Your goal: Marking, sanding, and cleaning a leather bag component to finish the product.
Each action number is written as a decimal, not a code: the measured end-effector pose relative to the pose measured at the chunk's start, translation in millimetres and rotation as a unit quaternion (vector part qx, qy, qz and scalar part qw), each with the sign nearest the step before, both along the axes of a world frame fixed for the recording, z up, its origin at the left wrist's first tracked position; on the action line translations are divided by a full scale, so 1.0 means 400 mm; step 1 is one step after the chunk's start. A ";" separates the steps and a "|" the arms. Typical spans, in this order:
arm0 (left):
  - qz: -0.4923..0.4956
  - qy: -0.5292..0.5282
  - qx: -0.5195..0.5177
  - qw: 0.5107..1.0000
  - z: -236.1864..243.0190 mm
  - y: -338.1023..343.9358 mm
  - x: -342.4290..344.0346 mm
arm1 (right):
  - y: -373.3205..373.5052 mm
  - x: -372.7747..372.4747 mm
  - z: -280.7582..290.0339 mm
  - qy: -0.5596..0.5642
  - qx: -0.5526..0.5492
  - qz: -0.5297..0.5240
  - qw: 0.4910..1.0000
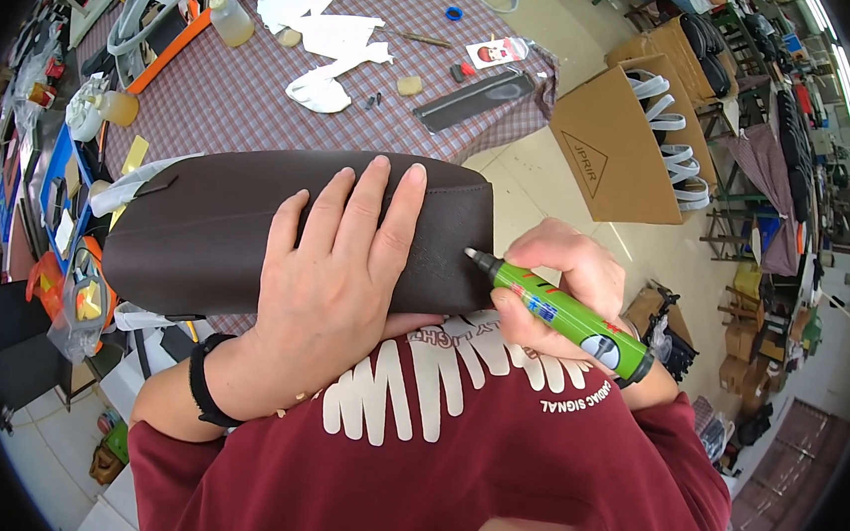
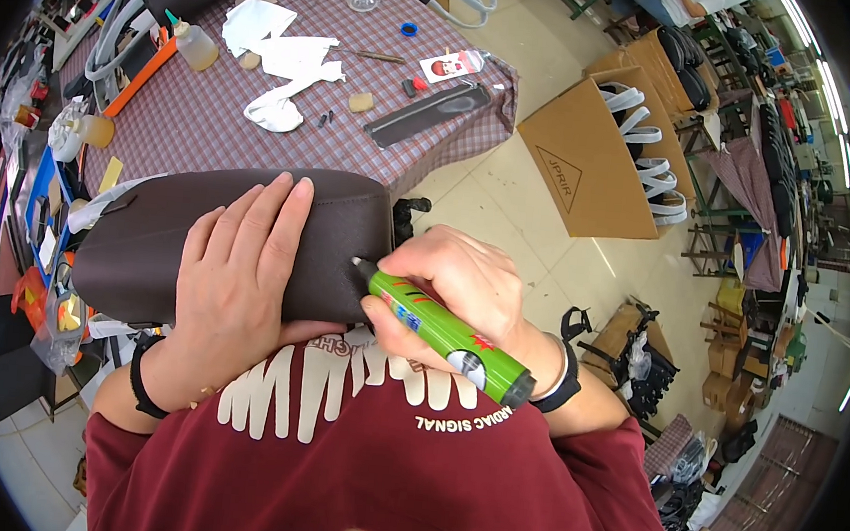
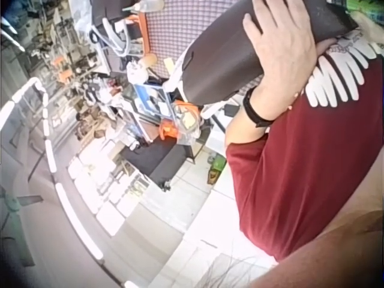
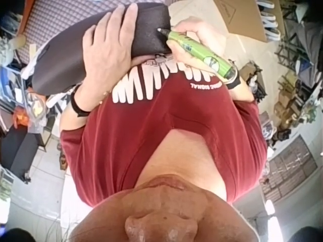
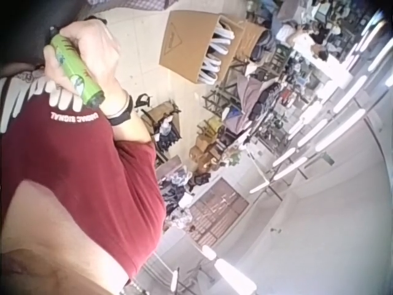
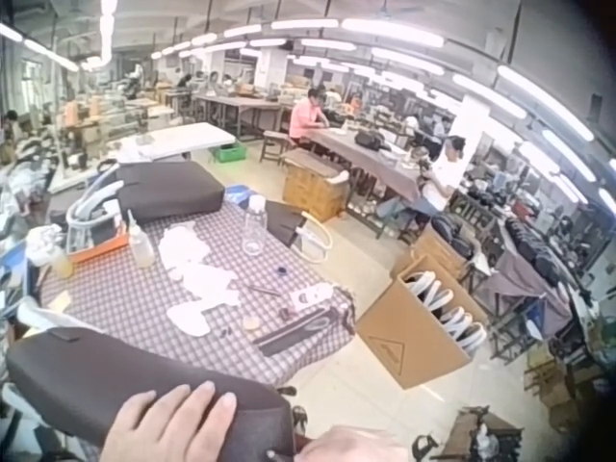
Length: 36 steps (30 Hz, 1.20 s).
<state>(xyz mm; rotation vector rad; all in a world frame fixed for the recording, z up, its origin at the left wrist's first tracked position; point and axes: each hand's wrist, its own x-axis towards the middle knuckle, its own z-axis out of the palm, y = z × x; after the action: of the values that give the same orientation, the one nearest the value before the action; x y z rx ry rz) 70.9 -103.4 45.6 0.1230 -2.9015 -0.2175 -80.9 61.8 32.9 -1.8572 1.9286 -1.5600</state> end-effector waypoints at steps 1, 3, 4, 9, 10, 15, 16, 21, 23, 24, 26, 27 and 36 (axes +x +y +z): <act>-0.001 0.000 0.000 1.000 -0.001 0.002 0.001 | -0.008 0.002 0.000 -0.011 -0.022 -0.014 1.000; 0.002 -0.004 0.015 1.000 -0.002 0.003 0.005 | -0.007 0.002 -0.003 -0.003 -0.024 -0.008 1.000; 0.003 -0.004 0.014 1.000 -0.002 0.003 0.005 | -0.001 0.003 -0.003 -0.002 -0.024 -0.012 1.000; 0.004 -0.006 -0.002 1.000 0.004 0.007 0.005 | -0.005 0.001 -0.003 -0.001 -0.038 -0.025 0.999; 0.004 -0.006 -0.003 1.000 0.002 0.007 0.006 | 0.006 -0.005 -0.002 0.019 -0.019 -0.002 1.000; 0.010 -0.004 0.024 1.000 -0.001 0.011 0.006 | -0.001 -0.006 -0.005 0.040 -0.020 0.018 0.999; 0.010 -0.004 0.024 1.000 -0.001 0.012 0.006 | 0.006 -0.006 -0.004 0.041 -0.020 0.017 0.999; 0.010 -0.003 0.021 1.000 -0.003 0.012 0.007 | 0.009 -0.003 -0.003 0.043 -0.006 0.006 0.999; 0.009 -0.003 0.022 1.000 -0.003 0.015 0.009 | 0.003 -0.001 -0.005 0.041 -0.019 0.015 0.999; 0.009 -0.003 0.023 1.000 -0.003 0.013 0.010 | 0.008 0.004 -0.003 0.026 -0.016 -0.007 1.000; 0.009 -0.003 0.021 1.000 -0.002 0.010 0.008 | 0.009 0.010 -0.004 0.005 -0.016 -0.037 0.999; 0.008 -0.003 0.020 1.000 -0.002 0.013 0.008 | 0.005 0.010 -0.006 0.005 -0.016 -0.037 0.999; 0.010 -0.006 0.018 1.000 0.002 0.009 0.007 | -0.015 0.006 -0.009 0.003 -0.043 -0.014 0.999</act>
<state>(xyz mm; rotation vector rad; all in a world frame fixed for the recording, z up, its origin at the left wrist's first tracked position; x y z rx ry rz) 73.6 -99.6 46.2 0.1607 -2.9075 -0.2676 -78.4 56.0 29.5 -1.8774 1.9269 -1.6724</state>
